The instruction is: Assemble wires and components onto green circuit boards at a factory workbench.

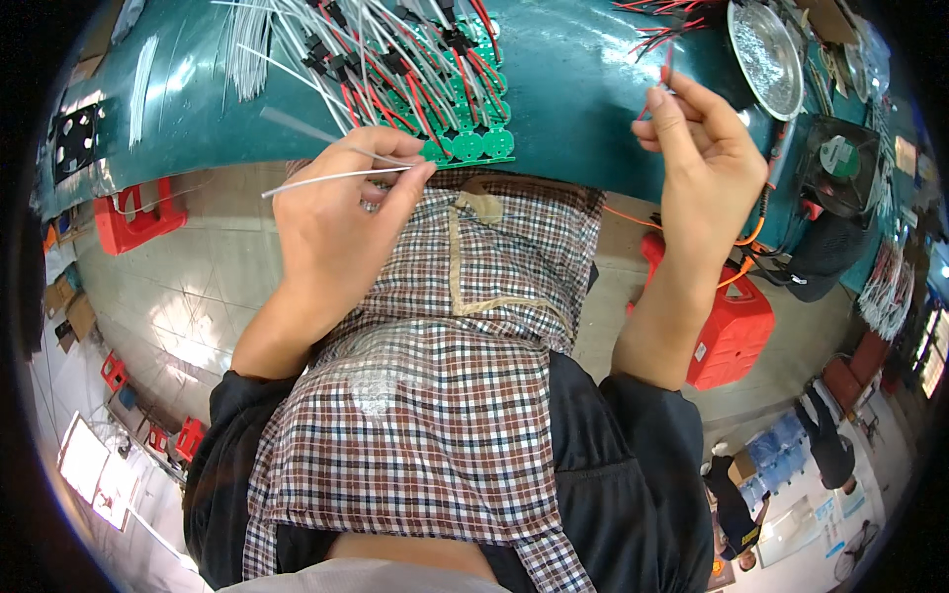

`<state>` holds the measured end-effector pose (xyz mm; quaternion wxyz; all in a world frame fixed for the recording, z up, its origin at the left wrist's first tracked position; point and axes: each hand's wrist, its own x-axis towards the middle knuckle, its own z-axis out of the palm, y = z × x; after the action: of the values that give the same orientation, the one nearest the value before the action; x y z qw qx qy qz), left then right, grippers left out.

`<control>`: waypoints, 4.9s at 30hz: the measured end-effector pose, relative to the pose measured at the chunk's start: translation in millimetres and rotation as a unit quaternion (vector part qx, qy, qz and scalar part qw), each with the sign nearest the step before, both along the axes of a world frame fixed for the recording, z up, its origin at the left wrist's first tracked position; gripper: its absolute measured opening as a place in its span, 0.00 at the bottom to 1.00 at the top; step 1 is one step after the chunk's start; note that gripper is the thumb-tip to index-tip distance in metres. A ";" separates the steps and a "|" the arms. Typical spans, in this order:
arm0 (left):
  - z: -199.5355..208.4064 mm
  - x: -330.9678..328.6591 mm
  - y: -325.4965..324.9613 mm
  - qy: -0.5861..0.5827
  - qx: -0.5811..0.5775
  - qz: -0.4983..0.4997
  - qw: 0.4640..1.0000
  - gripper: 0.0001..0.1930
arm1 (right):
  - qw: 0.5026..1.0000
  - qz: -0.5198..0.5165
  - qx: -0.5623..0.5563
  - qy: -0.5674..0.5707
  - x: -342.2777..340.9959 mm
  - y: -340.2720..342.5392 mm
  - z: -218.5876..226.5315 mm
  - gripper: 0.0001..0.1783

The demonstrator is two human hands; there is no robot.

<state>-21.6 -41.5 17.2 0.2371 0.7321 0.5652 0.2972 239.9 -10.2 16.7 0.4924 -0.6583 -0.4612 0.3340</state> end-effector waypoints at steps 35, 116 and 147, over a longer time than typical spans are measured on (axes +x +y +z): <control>32.5 -8.8 8.8 -0.062 -0.045 0.023 0.997 0.07 | 0.981 0.115 -0.062 0.143 -70.7 -35.4 -16.4 0.05; -5.5 -92.7 39.8 -0.175 -0.116 0.162 0.964 0.05 | 0.880 0.083 0.198 -0.424 -22.9 67.8 -10.0 0.06; -9.3 4.1 1.1 -0.062 0.062 -0.040 0.995 0.08 | 0.984 0.152 0.021 -0.094 -10.6 54.3 16.3 0.11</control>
<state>-17.5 -40.4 8.0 0.2375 0.7478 0.5001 0.3664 229.4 44.1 33.1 0.4038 -0.5985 -0.6069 0.3324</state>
